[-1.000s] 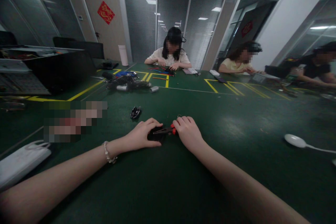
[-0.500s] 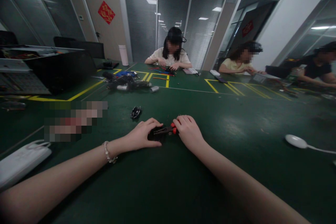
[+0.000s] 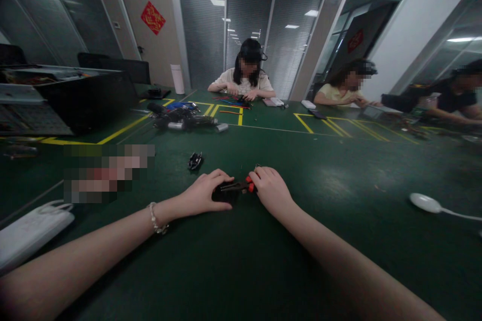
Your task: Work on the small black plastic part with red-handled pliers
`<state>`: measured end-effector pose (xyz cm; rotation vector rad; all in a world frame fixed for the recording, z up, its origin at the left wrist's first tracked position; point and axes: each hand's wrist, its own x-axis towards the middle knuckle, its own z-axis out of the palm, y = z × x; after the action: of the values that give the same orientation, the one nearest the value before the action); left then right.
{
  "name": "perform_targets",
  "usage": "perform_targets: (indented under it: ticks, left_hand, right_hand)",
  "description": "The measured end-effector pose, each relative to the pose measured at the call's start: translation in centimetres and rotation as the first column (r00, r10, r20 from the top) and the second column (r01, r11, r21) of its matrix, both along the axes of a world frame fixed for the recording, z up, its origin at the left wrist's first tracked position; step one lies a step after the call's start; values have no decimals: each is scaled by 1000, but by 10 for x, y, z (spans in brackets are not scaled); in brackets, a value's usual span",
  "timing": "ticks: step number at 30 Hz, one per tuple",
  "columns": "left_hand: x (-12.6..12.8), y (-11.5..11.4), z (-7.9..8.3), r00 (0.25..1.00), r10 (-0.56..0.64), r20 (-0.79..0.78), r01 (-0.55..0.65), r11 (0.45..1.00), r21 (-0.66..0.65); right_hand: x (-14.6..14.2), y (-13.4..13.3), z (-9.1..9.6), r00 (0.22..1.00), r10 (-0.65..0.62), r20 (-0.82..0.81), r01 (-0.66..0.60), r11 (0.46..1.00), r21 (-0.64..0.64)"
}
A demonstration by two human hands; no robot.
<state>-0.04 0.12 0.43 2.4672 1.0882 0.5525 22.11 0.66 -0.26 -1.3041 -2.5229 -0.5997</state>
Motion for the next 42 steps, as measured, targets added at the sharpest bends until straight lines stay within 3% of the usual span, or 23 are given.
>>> perform_targets:
  ticks: [42]
  left_hand:
    - [0,1,-1,1000,-8,-8,8,1000,15]
  right_hand:
    - [-3,0,3,999,-15,46,16,1000,-22]
